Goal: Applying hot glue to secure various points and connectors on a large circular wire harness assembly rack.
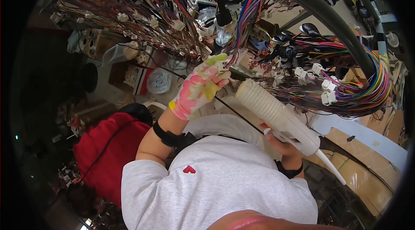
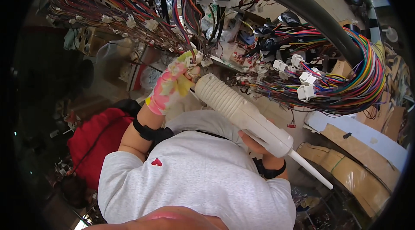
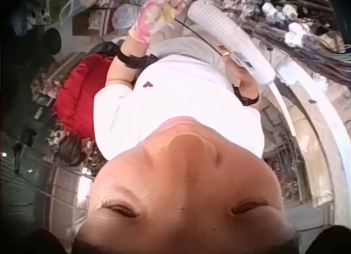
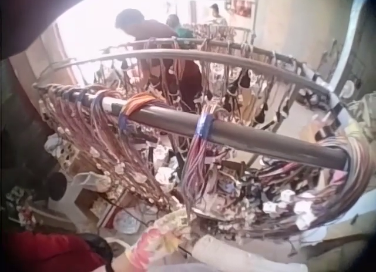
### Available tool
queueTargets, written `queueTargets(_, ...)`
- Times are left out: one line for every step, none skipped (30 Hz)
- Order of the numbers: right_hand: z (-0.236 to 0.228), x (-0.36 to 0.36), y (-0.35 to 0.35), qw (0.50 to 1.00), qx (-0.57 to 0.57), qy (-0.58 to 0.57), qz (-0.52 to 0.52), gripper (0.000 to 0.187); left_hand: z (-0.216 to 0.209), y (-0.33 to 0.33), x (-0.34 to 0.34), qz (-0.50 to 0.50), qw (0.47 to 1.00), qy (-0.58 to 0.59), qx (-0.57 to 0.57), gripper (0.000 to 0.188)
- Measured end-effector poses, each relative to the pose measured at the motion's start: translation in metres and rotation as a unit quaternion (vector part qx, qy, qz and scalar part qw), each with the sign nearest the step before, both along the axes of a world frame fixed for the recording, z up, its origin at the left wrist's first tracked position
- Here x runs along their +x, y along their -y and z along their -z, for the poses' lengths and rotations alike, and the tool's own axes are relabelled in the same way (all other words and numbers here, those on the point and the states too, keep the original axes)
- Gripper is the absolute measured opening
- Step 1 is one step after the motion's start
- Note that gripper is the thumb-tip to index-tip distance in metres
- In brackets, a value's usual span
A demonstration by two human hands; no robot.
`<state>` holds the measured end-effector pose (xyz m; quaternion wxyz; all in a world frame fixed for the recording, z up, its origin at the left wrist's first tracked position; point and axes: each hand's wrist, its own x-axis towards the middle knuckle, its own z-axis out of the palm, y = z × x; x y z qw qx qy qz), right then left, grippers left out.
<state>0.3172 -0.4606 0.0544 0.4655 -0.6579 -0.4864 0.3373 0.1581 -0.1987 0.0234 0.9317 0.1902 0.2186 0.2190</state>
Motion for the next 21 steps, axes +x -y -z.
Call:
queueTargets(0.006,0.001,0.007,0.995,-0.038,0.089,-0.007,0.056,-0.001,-0.001,0.000,0.004,1.000,-0.003,-0.003,0.044)
queueTargets(0.012,0.001,0.011,0.995,-0.041,0.086,-0.004,0.056,-0.003,-0.003,-0.001,0.025,0.999,-0.007,0.036,0.043)
queueTargets(0.016,0.000,0.012,0.999,-0.034,0.040,0.004,0.055,-0.004,-0.005,-0.001,0.048,0.996,-0.011,0.073,0.042)
queueTargets(0.018,-0.002,0.012,1.000,-0.027,-0.006,0.012,0.054,-0.007,-0.006,-0.001,0.054,0.996,-0.014,0.070,0.042)
queueTargets(0.017,-0.002,0.012,0.999,-0.030,-0.010,0.017,0.054,-0.012,-0.008,0.001,0.073,0.982,-0.075,0.154,0.041)
queueTargets(0.006,-0.002,-0.001,0.998,-0.036,-0.045,0.007,0.054,-0.013,-0.008,0.002,0.091,0.957,-0.135,0.239,0.040)
queueTargets(-0.001,-0.004,-0.007,0.996,-0.044,-0.080,-0.003,0.054,-0.013,-0.008,0.003,0.095,0.957,-0.137,0.237,0.040)
queueTargets(0.001,-0.006,-0.006,0.995,-0.047,-0.083,0.001,0.054,-0.013,-0.007,0.006,0.057,0.957,-0.128,0.255,0.040)
queueTargets(0.004,-0.007,-0.004,0.997,-0.068,-0.022,0.009,0.055,-0.012,-0.005,0.007,0.016,0.954,-0.121,0.274,0.040)
queueTargets(0.006,-0.008,-0.003,0.995,-0.090,0.040,0.017,0.055,-0.010,-0.004,0.008,0.019,0.954,-0.124,0.272,0.040)
queueTargets(0.006,-0.009,-0.004,0.995,-0.092,0.036,0.018,0.055,-0.007,-0.002,0.008,-0.003,0.961,-0.109,0.252,0.039)
queueTargets(0.005,-0.009,-0.007,0.996,-0.087,0.032,0.011,0.055,-0.004,-0.001,0.009,-0.024,0.968,-0.093,0.233,0.038)
queueTargets(0.004,-0.009,-0.011,0.996,-0.081,0.028,0.003,0.055,0.001,0.001,0.010,-0.020,0.968,-0.095,0.231,0.038)
queueTargets(0.002,-0.011,-0.016,0.996,-0.083,0.026,0.006,0.055,0.006,0.003,0.012,-0.049,0.971,-0.080,0.221,0.037)
queueTargets(-0.002,-0.014,-0.023,0.995,-0.086,-0.003,0.040,0.044,0.010,0.005,0.012,-0.078,0.972,-0.065,0.211,0.035)
queueTargets(-0.003,-0.016,-0.026,0.993,-0.090,-0.032,0.074,0.034,0.016,0.007,0.012,-0.077,0.972,-0.067,0.210,0.035)
queueTargets(0.002,-0.017,-0.025,0.992,-0.092,-0.034,0.074,0.034,0.022,0.009,0.011,-0.105,0.974,-0.050,0.197,0.037)
queueTargets(0.010,-0.018,-0.022,0.991,-0.076,-0.082,0.079,0.034,0.026,0.010,0.011,-0.131,0.974,-0.031,0.182,0.039)
queueTargets(0.013,-0.019,-0.022,0.986,-0.060,-0.130,0.085,0.033,0.026,0.010,0.011,-0.129,0.975,-0.033,0.180,0.039)
queueTargets(0.011,-0.019,-0.023,0.986,-0.062,-0.131,0.086,0.033,0.025,0.009,0.012,-0.126,0.975,-0.035,0.178,0.039)
queueTargets(0.004,-0.019,-0.029,0.979,-0.064,-0.173,0.085,0.034,0.025,0.009,0.012,-0.124,0.976,-0.037,0.177,0.039)
